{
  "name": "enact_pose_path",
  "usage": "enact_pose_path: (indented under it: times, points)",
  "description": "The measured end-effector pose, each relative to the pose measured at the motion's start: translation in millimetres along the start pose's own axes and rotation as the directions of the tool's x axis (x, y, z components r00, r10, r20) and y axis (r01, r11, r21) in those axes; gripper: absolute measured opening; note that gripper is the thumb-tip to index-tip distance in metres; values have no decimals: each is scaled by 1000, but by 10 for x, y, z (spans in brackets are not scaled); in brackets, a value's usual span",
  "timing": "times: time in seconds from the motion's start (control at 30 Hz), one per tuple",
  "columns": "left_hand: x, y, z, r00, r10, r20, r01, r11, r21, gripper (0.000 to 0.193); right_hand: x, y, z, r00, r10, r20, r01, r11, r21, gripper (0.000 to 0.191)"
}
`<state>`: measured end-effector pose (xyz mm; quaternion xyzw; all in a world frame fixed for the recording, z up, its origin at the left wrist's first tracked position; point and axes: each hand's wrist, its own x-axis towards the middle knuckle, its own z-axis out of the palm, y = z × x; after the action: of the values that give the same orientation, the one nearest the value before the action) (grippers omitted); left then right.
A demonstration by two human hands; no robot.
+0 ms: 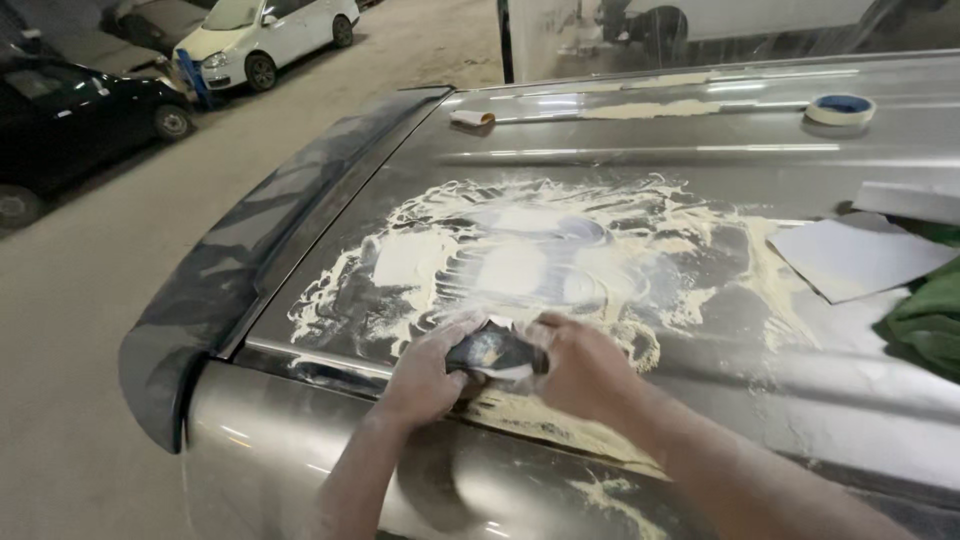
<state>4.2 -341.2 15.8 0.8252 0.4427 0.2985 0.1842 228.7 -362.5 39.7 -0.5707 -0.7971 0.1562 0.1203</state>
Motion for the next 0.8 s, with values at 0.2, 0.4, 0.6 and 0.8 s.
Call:
enact_pose_path:
  times: [0.2,0.4,0.6,0.8]
  points:
    - [-221,113,283,762,-614,-205,623,782,-31,82,52,192,-212,954,284,95,-292,811,506,68]
    - [-320,423,413,872,-486,54,411,787,460,99,342,682,-271,887,442,131,-321,388,864,51]
    - [-184,854,608,871,-420,254,258,832,491,104,433,848,-181,875,463,143,-298,280,913,48]
    - [-122,1233,754,829,-348,437,174,904,391,99,431,845,-174,875,459,157,-295,247,923,46]
